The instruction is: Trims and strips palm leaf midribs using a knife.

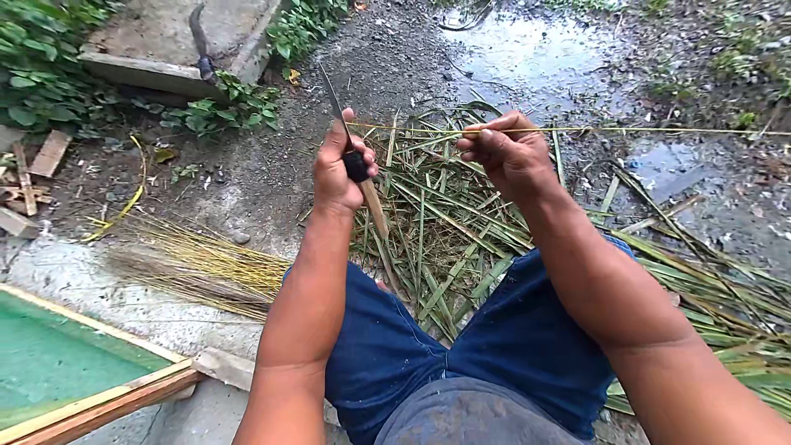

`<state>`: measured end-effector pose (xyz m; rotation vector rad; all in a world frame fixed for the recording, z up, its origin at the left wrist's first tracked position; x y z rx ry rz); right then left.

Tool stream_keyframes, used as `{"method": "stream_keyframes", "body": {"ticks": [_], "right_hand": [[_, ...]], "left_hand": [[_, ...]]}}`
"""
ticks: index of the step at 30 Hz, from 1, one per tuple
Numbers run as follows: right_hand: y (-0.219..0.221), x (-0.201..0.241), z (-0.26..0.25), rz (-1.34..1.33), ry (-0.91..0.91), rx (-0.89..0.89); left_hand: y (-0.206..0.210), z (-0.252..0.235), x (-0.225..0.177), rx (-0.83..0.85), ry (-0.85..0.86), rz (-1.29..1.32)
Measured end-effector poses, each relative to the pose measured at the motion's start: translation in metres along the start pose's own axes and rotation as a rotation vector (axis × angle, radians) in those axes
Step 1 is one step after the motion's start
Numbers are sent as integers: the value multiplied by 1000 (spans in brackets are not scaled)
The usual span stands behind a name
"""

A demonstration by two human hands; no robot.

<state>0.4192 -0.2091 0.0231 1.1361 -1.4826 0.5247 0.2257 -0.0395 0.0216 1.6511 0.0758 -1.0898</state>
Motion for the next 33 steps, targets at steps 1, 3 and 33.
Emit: {"method": "stream_keyframes", "body": {"ticks": [1, 3, 33], "right_hand": [[3, -2, 0, 5, 2, 10], [12, -7, 3, 9, 3, 52], [25, -10, 5, 107, 50, -4]], "left_hand": [[3, 3, 3, 11, -15, -16], [14, 16, 23, 77, -117, -73], [38, 32, 53, 138, -185, -165]]}}
Point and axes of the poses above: each hand's wrist, its own z-axis away from the middle knuckle, its own y-axis out of the palm, x = y × z, the point moved 5 cm from there along -z, towards the middle knuckle, and after that the axes turned 15 degrees about z, right-handed, at the moved point
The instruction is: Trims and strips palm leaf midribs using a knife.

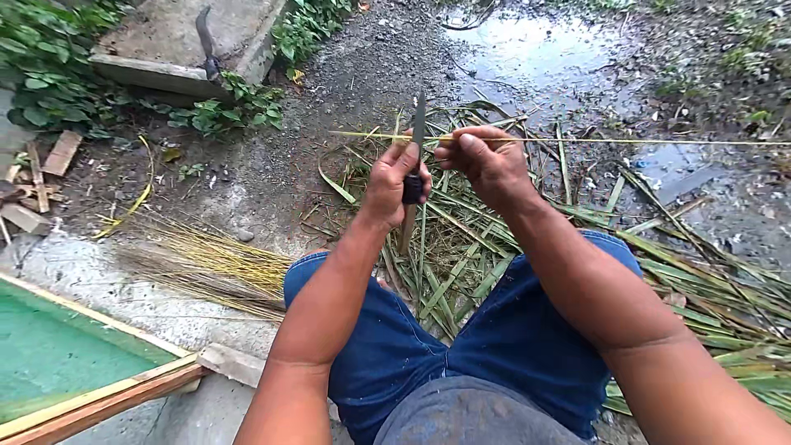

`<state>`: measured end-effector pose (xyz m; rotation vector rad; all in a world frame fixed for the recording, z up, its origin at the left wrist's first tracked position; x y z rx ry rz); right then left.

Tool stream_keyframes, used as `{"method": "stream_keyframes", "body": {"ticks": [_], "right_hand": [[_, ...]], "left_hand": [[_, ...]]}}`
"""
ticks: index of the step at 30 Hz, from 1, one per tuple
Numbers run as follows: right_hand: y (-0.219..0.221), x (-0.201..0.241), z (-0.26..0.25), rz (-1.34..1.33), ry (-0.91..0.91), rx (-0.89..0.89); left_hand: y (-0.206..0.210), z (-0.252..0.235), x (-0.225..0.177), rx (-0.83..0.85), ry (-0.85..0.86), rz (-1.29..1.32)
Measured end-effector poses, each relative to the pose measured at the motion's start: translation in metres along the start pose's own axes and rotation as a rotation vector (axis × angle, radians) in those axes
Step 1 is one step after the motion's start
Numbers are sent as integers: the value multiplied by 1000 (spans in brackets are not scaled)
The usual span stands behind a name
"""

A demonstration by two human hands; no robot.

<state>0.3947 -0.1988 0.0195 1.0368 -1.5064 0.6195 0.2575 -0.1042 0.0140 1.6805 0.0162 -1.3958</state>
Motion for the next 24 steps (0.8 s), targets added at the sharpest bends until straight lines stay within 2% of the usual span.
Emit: {"method": "stream_keyframes", "body": {"ticks": [3, 7, 12, 14, 17, 20, 24], "right_hand": [[-2, 3, 2, -40, -41, 73], [-19, 11, 1, -70, -98, 80], [-23, 14, 0, -50, -109, 104], [-35, 21, -2, -33, -146, 88], [-54, 28, -7, -26, -131, -35], [-48, 18, -8, -39, -41, -128], [-10, -2, 0, -20, 32, -81]], "left_hand": [[-11, -4, -13, 1, 49, 43], [-41, -14, -44, -118, 198, 153], [-29, -9, -26, -57, 82, 101], [-48, -14, -40, -170, 132, 119], [-73, -17, -60, -374, 227, 226], [-51, -10, -42, -284, 174, 98], [-4, 3, 2, -70, -25, -38]]}}
Point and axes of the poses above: each hand's wrist, its own z-axis away from the middle knuckle, its own y-axis out of the palm, x = y × z, the point moved 5 cm from there along -z, towards the middle knuckle, and after that the axes turned 15 degrees about z, right-handed, at the moved point
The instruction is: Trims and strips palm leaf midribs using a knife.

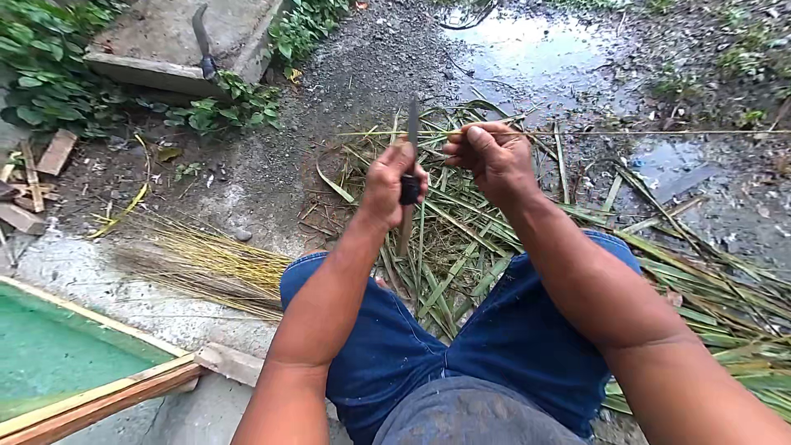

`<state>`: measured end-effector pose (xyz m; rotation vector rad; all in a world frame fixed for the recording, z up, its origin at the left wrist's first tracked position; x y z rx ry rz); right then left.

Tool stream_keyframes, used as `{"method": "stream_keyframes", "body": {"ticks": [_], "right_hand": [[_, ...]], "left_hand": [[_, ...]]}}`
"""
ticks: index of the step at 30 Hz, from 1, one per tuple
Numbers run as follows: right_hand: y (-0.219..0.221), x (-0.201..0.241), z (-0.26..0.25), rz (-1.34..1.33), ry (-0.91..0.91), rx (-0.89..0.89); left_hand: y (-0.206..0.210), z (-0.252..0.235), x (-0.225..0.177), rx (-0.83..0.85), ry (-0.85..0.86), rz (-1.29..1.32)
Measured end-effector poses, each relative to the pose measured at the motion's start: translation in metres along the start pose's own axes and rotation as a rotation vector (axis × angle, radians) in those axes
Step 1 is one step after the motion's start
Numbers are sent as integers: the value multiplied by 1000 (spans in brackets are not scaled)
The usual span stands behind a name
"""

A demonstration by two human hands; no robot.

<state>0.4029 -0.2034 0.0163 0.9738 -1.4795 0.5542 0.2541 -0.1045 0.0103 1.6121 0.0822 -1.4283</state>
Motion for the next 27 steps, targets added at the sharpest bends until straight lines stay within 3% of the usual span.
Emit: {"method": "stream_keyframes", "body": {"ticks": [4, 9, 15, 21, 24, 27], "right_hand": [[16, 1, 6, -28, -13, 90], [-8, 13, -2, -67, -50, 43], [-1, 9, 0, -67, -48, 92], [-38, 27, -13, -23, -110, -51], [-30, 16, -13, -26, -29, -114], [-2, 0, -5, 5, 32, -43]], "left_hand": [[2, -1, 0, 56, -20, 91], [-42, -16, -42, -110, 176, 217], [-25, -8, -22, -27, 69, 138], [-80, -22, -64, -334, 274, 313], [-53, -14, -41, -223, 167, 169], [-20, -8, -7, -26, 5, 100]]}}
Point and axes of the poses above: each hand's wrist, its own z-axis away from the middle knuckle, its own y-axis out of the palm, x = y × z, the point moved 5 cm from there along -z, towards the middle knuckle, and after that the axes turned 15 degrees about z, right-handed, at the moved point
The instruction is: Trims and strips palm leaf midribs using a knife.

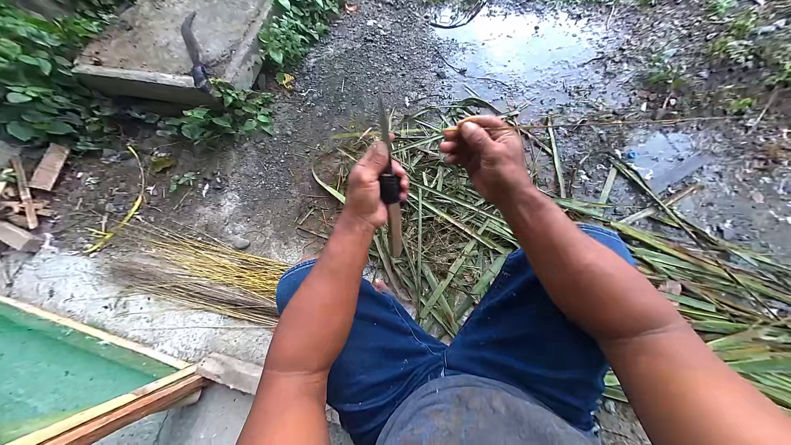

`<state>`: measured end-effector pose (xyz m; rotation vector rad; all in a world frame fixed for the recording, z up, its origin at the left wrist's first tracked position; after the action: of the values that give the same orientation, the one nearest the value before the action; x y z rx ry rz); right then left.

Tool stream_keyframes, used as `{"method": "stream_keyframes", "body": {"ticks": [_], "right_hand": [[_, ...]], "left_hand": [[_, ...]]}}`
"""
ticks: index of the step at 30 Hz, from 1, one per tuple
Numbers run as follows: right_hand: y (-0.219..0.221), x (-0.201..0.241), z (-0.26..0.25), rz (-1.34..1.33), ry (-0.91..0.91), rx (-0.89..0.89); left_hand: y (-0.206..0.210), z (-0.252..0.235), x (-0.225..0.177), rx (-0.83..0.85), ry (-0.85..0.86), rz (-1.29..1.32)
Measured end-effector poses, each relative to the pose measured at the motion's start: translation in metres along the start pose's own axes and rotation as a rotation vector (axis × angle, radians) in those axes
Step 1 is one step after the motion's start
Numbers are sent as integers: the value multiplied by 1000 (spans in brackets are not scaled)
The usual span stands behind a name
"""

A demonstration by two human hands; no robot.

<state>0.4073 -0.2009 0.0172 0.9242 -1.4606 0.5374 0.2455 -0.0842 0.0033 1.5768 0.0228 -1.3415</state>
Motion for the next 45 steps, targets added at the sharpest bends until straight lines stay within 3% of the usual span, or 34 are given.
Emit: {"method": "stream_keyframes", "body": {"ticks": [3, 8, 14, 16, 20, 22, 28, 33, 36, 40, 45], "right_hand": [[14, -5, 5, -12, 24, 89], [3, 0, 1, -86, -4, 81], [25, -11, 6, -52, -43, 196], [17, -6, 4, -20, -73, 207], [-11, 12, -2, -42, -98, 142], [-16, 12, -3, -62, -92, 119], [-1, 4, 3, -66, 3, 116], [-39, 24, -6, -85, -69, 16], [-57, 30, -11, -97, -55, -102], [-42, 17, -10, -84, 14, -129], [7, -1, 5, -14, 45, 40]], "left_hand": [[4, -2, -2, 51, 8, 66], [-6, -7, -23, 20, 106, 123], [28, 5, 20, 105, -85, 44], [19, -1, 11, 124, -44, 45], [-23, -19, -35, -103, 162, 159], [-22, -17, -38, -141, 186, 186], [8, -5, -1, 80, 33, 41], [-43, -20, -56, -213, 253, 176], [-51, -17, -67, -303, 314, 257], [-24, -8, -34, -221, 229, 118], [22, 4, 15, 19, 11, -29]]}}
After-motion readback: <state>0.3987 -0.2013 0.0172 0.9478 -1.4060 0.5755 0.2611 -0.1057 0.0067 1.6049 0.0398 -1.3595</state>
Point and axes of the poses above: each hand's wrist, its own z-axis away from the middle knuckle, its own y-axis out of the palm, x = y × z, the point moved 5 cm from there along -z, towards the middle knuckle, and after that the axes turned 15 degrees about z, right-handed, at the moved point
